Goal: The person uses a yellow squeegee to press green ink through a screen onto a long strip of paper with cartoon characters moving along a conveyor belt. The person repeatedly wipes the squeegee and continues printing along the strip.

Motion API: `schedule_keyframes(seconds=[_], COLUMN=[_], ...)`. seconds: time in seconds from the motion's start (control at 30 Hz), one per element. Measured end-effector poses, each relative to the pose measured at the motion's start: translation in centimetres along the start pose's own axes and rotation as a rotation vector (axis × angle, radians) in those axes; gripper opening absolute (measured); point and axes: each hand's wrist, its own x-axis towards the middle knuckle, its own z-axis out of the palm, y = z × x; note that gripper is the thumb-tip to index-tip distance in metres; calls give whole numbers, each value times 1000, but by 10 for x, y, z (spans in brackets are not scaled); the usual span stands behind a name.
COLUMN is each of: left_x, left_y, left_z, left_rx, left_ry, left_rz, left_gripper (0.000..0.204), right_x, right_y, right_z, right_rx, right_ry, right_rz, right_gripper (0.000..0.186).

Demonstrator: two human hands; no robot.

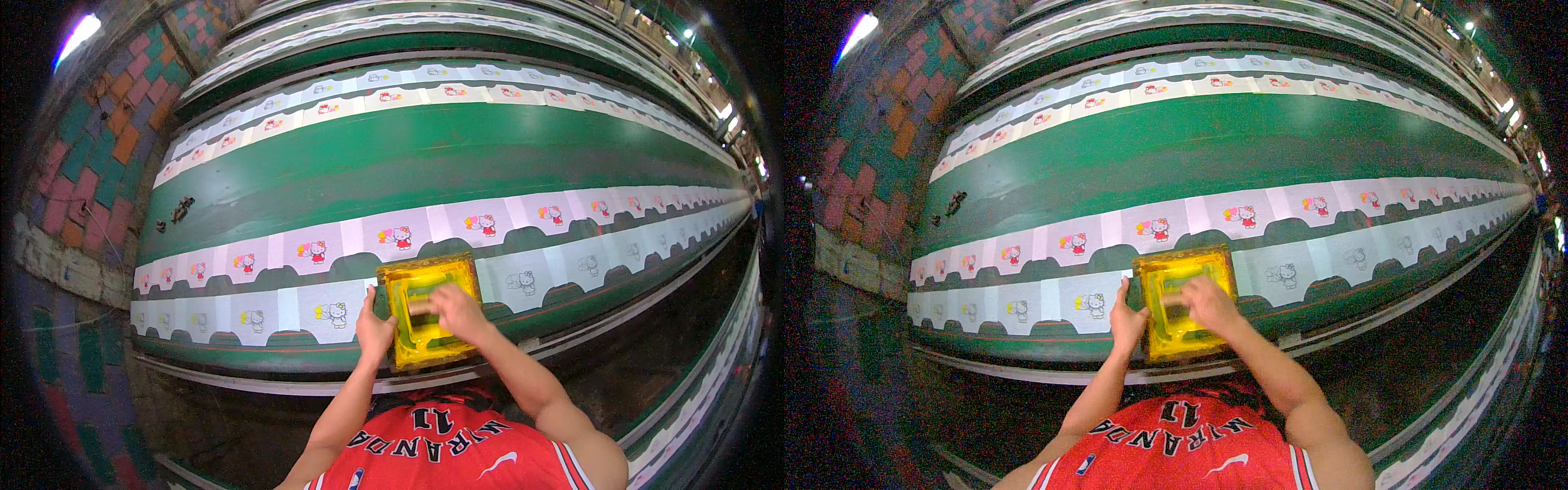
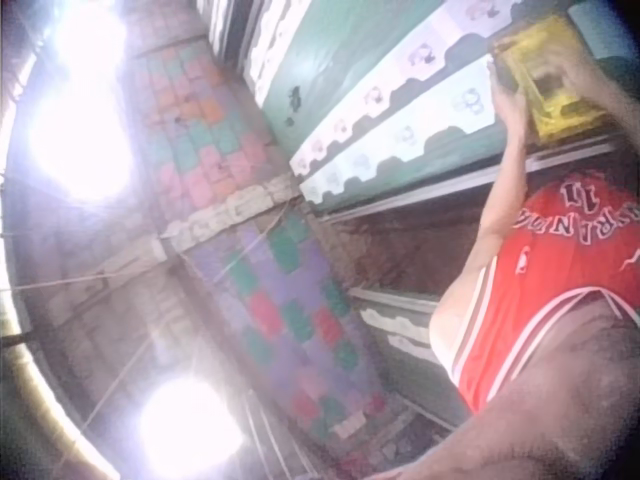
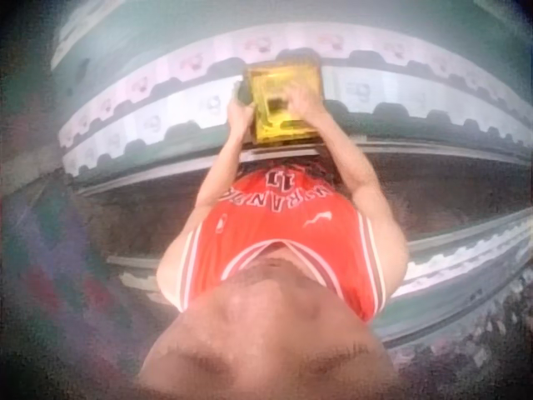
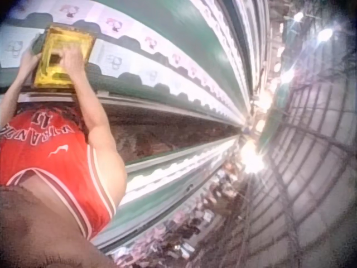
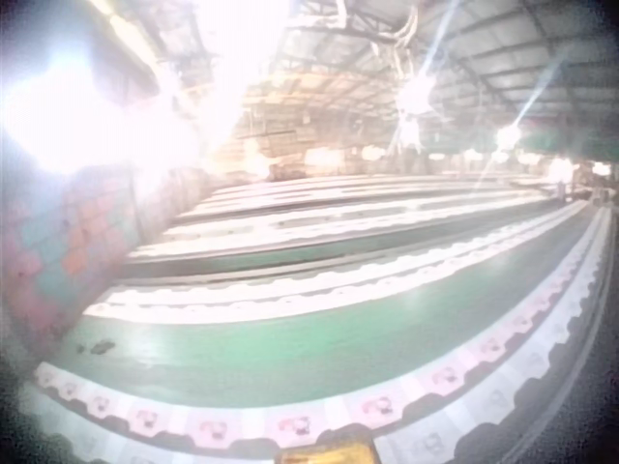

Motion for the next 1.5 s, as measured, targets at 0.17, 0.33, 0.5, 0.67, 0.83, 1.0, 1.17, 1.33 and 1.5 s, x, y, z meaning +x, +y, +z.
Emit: schedule_keyframes(seconds=[0.17, 0.33, 0.5, 0.67, 0.83, 1.0, 1.17, 1.33, 1.5], left_x=[2, -12, -29, -42, -50, -53, -48, -47, -45], left_y=[-17, 11, 69, 101, 115, 128, 117, 115, 111], left_z=[13, 34, 104, 179, 200, 200, 203, 201, 205], left_rx=[-102, -296, -345, -268, -152, -73, -74, -76, -91], left_ry=[89, 107, 93, 114, 115, 93, 87, 74, 69], left_rz=[114, 168, 143, 203, 154, 62, 89, 107, 146], left_gripper=[88, 87, 85, 84, 84, 84, 84, 86, 87], right_x=[-63, -71, -96, -134, -158, -164, -168, -181, -118], right_y=[-32, -3, 48, 109, 136, 142, 137, 126, 154], right_z=[-5, -34, -97, -136, -141, -139, -143, -136, -125], right_rx=[43, 84, 17, -4, 28, 36, 53, 81, 13], right_ry=[53, 81, 88, 78, 40, 76, 91, 49, 167], right_rz=[-90, -96, -41, -15, 6, -20, -37, -80, -91], right_gripper=[25, 31, 28, 25, 22, 24, 27, 29, 27])
